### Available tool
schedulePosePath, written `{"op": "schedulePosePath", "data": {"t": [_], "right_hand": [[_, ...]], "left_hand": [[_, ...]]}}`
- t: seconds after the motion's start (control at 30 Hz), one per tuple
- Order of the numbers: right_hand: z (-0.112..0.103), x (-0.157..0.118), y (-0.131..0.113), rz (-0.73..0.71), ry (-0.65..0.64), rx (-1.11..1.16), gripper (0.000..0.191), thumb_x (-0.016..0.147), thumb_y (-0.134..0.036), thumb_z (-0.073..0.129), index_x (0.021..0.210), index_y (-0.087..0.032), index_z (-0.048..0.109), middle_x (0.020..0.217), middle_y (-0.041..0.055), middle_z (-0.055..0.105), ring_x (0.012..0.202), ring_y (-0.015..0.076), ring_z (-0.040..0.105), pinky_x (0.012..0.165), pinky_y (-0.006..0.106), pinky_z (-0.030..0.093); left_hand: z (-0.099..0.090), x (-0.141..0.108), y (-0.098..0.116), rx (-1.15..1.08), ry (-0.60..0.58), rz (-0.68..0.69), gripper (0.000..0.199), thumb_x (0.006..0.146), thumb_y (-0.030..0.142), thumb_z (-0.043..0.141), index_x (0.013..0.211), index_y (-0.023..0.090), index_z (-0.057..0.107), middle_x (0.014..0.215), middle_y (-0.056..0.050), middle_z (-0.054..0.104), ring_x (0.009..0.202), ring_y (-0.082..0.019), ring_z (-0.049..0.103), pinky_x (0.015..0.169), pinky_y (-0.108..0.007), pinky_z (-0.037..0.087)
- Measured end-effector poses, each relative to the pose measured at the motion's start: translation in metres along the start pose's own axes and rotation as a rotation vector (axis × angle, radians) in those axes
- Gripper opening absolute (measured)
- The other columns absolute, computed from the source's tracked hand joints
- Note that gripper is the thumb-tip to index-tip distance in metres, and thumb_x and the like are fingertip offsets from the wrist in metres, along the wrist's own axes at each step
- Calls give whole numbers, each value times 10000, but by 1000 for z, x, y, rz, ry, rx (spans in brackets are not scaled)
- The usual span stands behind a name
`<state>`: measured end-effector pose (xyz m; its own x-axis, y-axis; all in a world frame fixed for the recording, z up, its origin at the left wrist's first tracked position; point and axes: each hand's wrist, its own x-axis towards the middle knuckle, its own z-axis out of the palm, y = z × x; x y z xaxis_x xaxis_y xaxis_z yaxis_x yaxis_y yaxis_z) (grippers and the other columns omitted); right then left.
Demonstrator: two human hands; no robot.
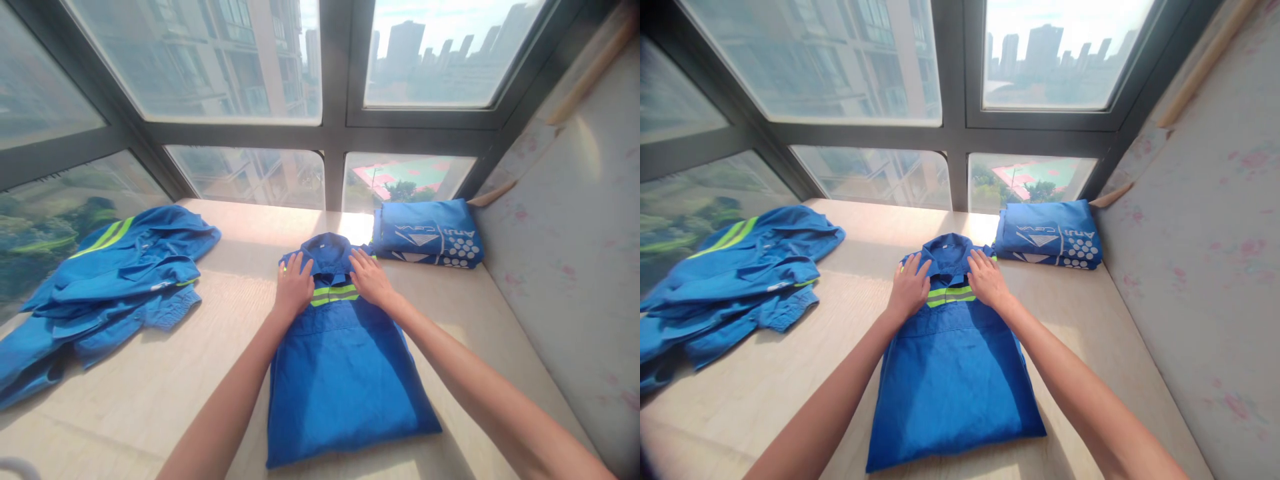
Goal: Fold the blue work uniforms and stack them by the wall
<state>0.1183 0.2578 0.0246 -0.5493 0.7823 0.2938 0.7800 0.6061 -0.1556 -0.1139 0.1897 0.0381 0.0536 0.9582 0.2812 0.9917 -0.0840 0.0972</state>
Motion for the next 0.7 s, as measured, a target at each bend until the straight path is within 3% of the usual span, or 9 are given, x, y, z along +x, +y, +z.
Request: {"op": "schedulePosePath", "data": {"t": [0.13,0.27,0.33,0.43,0.57,0.7], "right_hand": [[16,42,14,-10,-139,27,545,989,-259,399,1501,-74,418,1565,178,416,1441,277,401,1180,406,308],[39,49,27,31,-181,12,592,992,-327,423,1506,-36,389,1564,208,405,1452,306,379,1182,444,304],[43,48,29,29,-150,45,587,993,-345,428,1492,-36,409,1550,209,426,1438,309,397,1178,445,317],[36,43,30,61,-42,169,526,998,-328,413,1450,-65,474,1484,190,512,1378,283,474,1156,417,372],[15,-3,36,70,131,337,443,1006,-276,372,1380,-138,566,1434,147,571,1338,248,523,1154,425,405],[-6,-99,51,-51,61,381,399,1011,-248,373,1302,-254,647,1442,59,584,1364,221,517,1171,451,410]], "left_hand": [[26,46,-13,-37,-82,-9,566,987,304,387,1532,155,407,1623,-156,331,1491,-327,301,1187,-574,244],[51,53,-23,-66,-89,-71,615,987,381,413,1547,131,370,1625,-184,311,1468,-342,337,1192,-567,236],[51,50,-26,-97,-38,-60,622,984,375,420,1549,121,360,1642,-185,268,1471,-335,334,1197,-536,245],[36,40,-30,-131,42,-103,600,958,301,450,1524,112,391,1641,-189,266,1476,-344,322,1188,-513,285],[5,-10,-41,-290,40,-77,489,949,242,427,1417,140,528,1534,-171,452,1435,-299,403,1185,-473,340],[-13,-102,-52,-461,-102,122,479,953,184,374,1365,240,612,1529,-98,489,1427,-261,432,1195,-462,346]]}}
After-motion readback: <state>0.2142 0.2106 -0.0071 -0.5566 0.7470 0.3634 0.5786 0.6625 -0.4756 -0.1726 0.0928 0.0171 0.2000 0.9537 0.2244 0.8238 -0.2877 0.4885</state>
